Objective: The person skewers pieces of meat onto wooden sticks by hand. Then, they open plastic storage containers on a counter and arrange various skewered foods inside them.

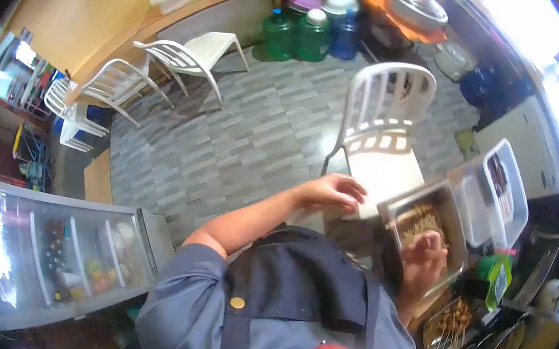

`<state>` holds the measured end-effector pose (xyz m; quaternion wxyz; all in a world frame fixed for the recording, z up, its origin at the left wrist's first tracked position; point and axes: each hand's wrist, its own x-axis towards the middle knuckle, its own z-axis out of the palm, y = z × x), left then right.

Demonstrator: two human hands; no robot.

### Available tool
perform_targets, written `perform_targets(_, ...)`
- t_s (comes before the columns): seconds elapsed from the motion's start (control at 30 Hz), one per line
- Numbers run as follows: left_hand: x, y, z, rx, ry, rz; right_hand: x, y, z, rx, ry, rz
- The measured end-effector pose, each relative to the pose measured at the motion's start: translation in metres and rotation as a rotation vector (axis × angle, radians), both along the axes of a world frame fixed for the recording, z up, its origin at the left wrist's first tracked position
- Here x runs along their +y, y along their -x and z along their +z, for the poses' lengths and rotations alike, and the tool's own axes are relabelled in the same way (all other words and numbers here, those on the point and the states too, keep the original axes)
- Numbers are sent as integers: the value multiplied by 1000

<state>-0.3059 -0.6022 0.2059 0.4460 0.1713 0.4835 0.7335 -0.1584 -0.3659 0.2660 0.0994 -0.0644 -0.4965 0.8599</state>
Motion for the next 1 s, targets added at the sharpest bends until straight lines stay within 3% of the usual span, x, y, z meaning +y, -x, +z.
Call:
perform_targets(0.2, -173, 107, 7, -67, -89, 430, -117, 151, 10, -27, -37, 247)
perform_targets(0.33, -268, 194, 0, -31, -124, 650, -157, 265, -14, -9, -97, 357)
perform_targets(0.5, -368, 292, -6, -47, -314, 953, -201, 448, -45, -11, -194, 459)
perform_targets(0.63, -439, 358, 10, -71, -342, 1218, -285, 604, -26, 30, -357, 588)
perform_targets(0.8, -516, 437, 20, 32, -372, 1322, -414, 755, 17, 145, -537, 953)
perform_targets(0.9, -566, 498, 16, 40, -371, 1380, -478, 821, 31, 218, -600, 984)
perform_targets(1.0, -604, 578, 16, 53, -318, 1388, -525, 875, 22, 252, -492, 927)
